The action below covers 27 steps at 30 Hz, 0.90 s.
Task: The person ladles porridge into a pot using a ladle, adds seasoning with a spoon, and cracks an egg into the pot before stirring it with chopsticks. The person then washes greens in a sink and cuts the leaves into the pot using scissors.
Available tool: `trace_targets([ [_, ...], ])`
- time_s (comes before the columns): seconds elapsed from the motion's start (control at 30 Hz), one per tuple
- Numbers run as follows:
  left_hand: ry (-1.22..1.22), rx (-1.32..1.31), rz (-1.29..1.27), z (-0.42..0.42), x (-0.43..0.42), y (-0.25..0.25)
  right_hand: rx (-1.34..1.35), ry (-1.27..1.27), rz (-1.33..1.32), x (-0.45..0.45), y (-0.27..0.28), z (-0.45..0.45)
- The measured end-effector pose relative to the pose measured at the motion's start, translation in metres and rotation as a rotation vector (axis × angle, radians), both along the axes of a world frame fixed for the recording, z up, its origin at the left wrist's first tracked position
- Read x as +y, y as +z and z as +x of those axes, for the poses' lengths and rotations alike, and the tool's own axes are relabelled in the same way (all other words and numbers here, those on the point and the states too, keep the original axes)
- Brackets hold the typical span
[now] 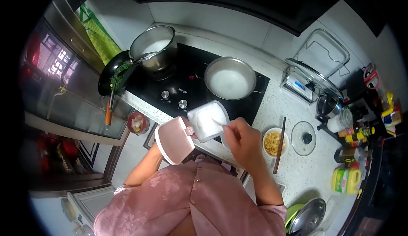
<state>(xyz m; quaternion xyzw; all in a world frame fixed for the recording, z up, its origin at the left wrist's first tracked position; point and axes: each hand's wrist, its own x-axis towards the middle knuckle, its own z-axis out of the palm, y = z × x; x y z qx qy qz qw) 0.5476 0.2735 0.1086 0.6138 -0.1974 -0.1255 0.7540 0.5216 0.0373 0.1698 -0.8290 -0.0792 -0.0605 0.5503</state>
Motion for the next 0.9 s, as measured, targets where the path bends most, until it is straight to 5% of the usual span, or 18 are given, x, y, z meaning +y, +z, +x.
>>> trace_targets([
  [0.47, 0.041, 0.025, 0.054, -0.010, -0.021, 0.006, 0.008, 0.150, 0.017, -0.014, -0.006, 0.003],
  [0.73, 0.123, 0.145, 0.099, -0.016, -0.022, -0.004, -0.378, 0.192, -0.391, -0.019, 0.006, -0.001],
  [0.9, 0.080, -0.053, 0.113, -0.016, -0.020, -0.001, -0.359, 0.231, -0.290, -0.013, 0.002, -0.009],
])
